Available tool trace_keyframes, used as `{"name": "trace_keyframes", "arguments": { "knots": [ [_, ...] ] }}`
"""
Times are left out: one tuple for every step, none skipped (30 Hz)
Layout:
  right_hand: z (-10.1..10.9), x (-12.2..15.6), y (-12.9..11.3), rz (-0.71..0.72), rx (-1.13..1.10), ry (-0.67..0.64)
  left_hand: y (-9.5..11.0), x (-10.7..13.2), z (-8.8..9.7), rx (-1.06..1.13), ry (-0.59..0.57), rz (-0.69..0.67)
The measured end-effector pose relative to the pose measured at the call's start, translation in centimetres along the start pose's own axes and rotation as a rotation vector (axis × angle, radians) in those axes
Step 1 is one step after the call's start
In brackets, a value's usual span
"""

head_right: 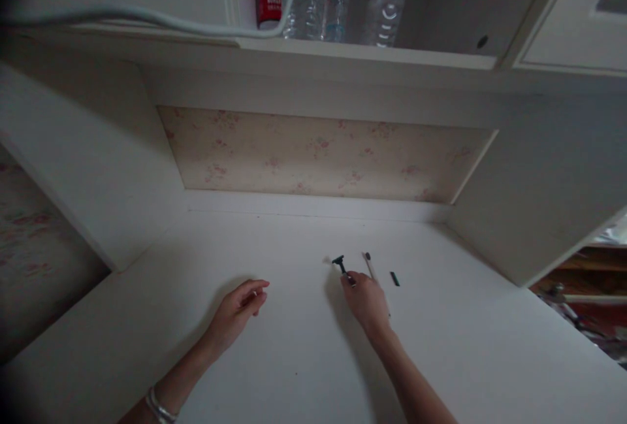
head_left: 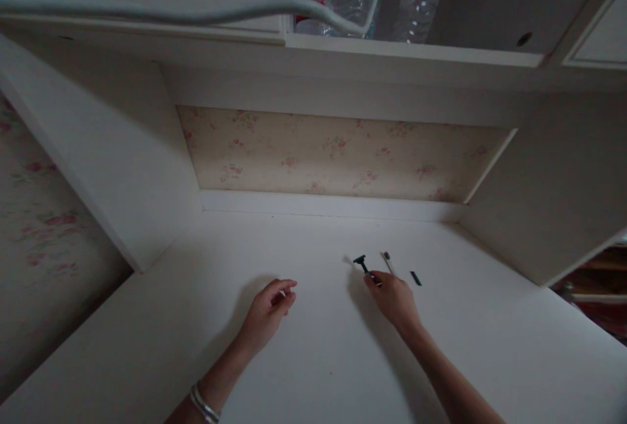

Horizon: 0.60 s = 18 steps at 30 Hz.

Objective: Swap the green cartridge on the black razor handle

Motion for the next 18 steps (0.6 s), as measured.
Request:
{"name": "trace_keyframes", "arguments": {
  "knots": [
    [0.4,-0.5,0.9,-0.022,0.051,-0.002,0.2,0.0,0.0,-0.011,0.003,-0.012],
    [0.7,-0.9,1.5,-0.044,0.082,-0.004,0.3,0.0,0.0,-0.019,0.008,-0.028],
    [0.8,-1.3,2.0,-0.064,0.117,-0.006,0.5,0.1,0.0,-0.023,0.011,-0.045],
    [0.9,-1.6,2.4,-0.080,0.150,-0.009,0.7,0.2,0.0,-0.020,0.012,-0.062],
    [0.9,-1.8,2.6,-0.091,0.178,-0.010,0.9,0.2,0.0,-0.010,0.010,-0.074],
    [0.8,-2.0,2.7,-0.096,0.202,-0.011,1.0,0.3,0.0,0.005,0.007,-0.080],
    [0.7,-2.1,2.7,-0.097,0.221,-0.012,1.1,0.3,0.0,0.023,0.005,-0.083],
    [0.6,-2.2,2.7,-0.095,0.237,-0.013,1.2,0.4,0.0,0.038,0.006,-0.086],
    [0.4,-2.2,2.6,-0.093,0.250,-0.016,1.2,0.4,-0.1,0.048,0.007,-0.091],
    [0.3,-2.3,2.6,-0.090,0.259,-0.020,1.3,0.4,-0.1,0.052,0.009,-0.097],
    [0.2,-2.3,2.5,-0.086,0.266,-0.025,1.4,0.4,-0.1,0.052,0.011,-0.106],
    [0.3,-2.2,2.5,-0.080,0.270,-0.029,1.5,0.5,-0.1,0.054,0.016,-0.117],
    [0.5,-2.2,2.5,-0.070,0.272,-0.028,1.9,0.6,0.0,0.055,0.022,-0.128],
    [1.0,-2.1,2.4,-0.058,0.272,-0.026,2.4,0.7,0.2,0.054,0.030,-0.139],
    [1.7,-2.0,2.3,-0.044,0.273,-0.022,3.1,1.0,0.6,0.045,0.043,-0.152],
    [2.9,-1.8,2.1,-0.024,0.270,-0.011,4.0,1.4,1.2,0.022,0.056,-0.168],
    [4.4,-1.6,1.8,0.002,0.260,0.010,5.0,2.0,1.9,-0.023,0.071,-0.192],
    [6.3,-1.2,1.4,0.031,0.247,0.041,6.2,2.7,2.8,-0.085,0.084,-0.222]
  ]
}}
Point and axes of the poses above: each hand's wrist, its own x-axis away from the middle knuckle, its own z-axis out of the back of the hand, y = z × x, the point moved 2 cm from there along -x, towards the middle knuckle, and after that the axes turned 5 degrees about z, right-handed, at the moved point
